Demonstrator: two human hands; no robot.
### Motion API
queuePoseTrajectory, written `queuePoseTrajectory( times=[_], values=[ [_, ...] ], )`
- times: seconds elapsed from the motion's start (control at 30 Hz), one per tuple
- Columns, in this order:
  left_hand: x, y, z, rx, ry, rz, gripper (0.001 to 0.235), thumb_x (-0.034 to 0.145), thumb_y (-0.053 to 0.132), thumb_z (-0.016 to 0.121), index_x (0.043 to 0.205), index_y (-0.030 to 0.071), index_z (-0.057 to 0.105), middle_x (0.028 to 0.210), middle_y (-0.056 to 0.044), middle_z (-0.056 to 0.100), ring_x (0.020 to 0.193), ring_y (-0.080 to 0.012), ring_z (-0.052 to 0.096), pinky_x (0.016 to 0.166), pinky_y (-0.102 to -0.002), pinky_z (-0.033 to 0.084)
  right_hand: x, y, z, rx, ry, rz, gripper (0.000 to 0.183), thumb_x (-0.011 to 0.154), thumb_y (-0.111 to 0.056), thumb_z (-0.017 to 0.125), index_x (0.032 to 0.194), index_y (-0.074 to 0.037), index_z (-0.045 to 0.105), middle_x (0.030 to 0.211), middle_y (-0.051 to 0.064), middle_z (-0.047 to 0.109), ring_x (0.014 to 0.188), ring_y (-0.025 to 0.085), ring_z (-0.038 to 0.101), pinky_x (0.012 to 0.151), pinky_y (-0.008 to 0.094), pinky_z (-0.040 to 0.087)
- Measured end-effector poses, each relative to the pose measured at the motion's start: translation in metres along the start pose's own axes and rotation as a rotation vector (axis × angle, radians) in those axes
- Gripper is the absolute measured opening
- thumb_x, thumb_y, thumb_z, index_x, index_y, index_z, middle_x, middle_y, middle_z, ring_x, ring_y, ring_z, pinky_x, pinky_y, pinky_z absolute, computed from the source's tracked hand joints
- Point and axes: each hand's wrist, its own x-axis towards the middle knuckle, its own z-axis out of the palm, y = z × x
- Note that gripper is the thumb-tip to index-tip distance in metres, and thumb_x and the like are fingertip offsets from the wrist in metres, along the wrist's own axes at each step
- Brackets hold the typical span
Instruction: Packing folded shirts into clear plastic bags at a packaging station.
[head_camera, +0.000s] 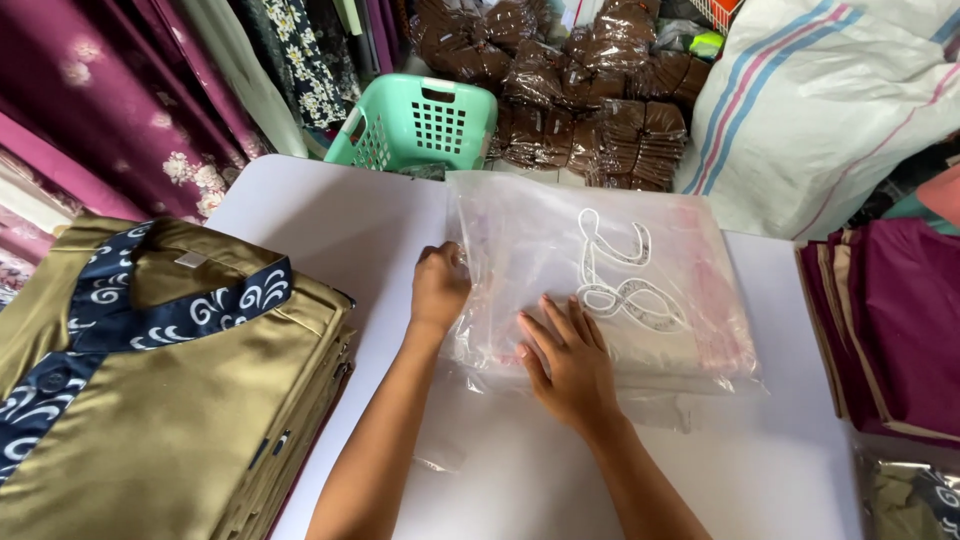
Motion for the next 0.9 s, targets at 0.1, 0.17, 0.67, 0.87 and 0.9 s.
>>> queuePoseTrajectory(
  times=[0.1,0.17,0.67,0.87,0.9],
  values=[
    [0.004,-0.017,0.014,0.246,0.116,-0.019,0.016,0.094,0.014,0.06,0.097,0.004,0.072,0.083,-0.018,0.067,0.08,-0.0409,0.074,0.074,-0.051,0.064,0.001,-0.001,-0.002,-0.003,-0.001,-0.001,0.038,0.094,-0.042,0.067,0.129,-0.03,0.076,0.139,0.009,0.07,0.129,0.048,0.063,0.109,0.053,0.048],
    [-0.004,-0.004,0.006,0.197,0.064,-0.088,0.019,0.09,0.008,0.058,0.088,0.002,0.076,0.075,-0.022,0.072,0.079,-0.0494,0.074,0.073,-0.058,0.063,0.002,-0.002,-0.004,-0.003,-0.016,-0.004,0.038,0.095,-0.041,0.066,0.129,-0.028,0.076,0.139,0.011,0.069,0.128,0.049,0.063,0.108,0.054,0.048],
    [-0.025,0.096,-0.074,-0.292,0.325,-0.125,0.015,0.093,0.002,0.065,0.101,0.007,0.076,0.094,-0.018,0.079,0.073,-0.0292,0.079,0.07,-0.04,0.063,0.003,-0.006,-0.005,-0.022,-0.025,0.042,0.038,0.093,-0.04,0.066,0.128,-0.029,0.077,0.136,0.011,0.071,0.127,0.049,0.064,0.108,0.054,0.049],
    [-0.027,0.111,-0.095,-0.222,0.387,-0.035,0.013,0.092,0.002,0.075,0.102,0.01,0.079,0.097,-0.016,0.073,0.092,-0.0353,0.079,0.082,-0.043,0.064,0.003,-0.008,-0.005,-0.032,-0.007,0.045,0.037,0.094,-0.041,0.066,0.126,-0.028,0.077,0.135,0.012,0.072,0.127,0.049,0.064,0.108,0.053,0.049],
    [-0.024,0.1,-0.093,-0.223,0.386,-0.032,0.013,0.092,0.002,0.075,0.102,0.01,0.079,0.097,-0.016,0.073,0.092,-0.0353,0.079,0.082,-0.043,0.064,0.003,-0.008,-0.005,-0.033,-0.004,0.046,0.037,0.094,-0.041,0.066,0.126,-0.028,0.077,0.135,0.012,0.072,0.127,0.049,0.064,0.108,0.053,0.049]
  ],
)
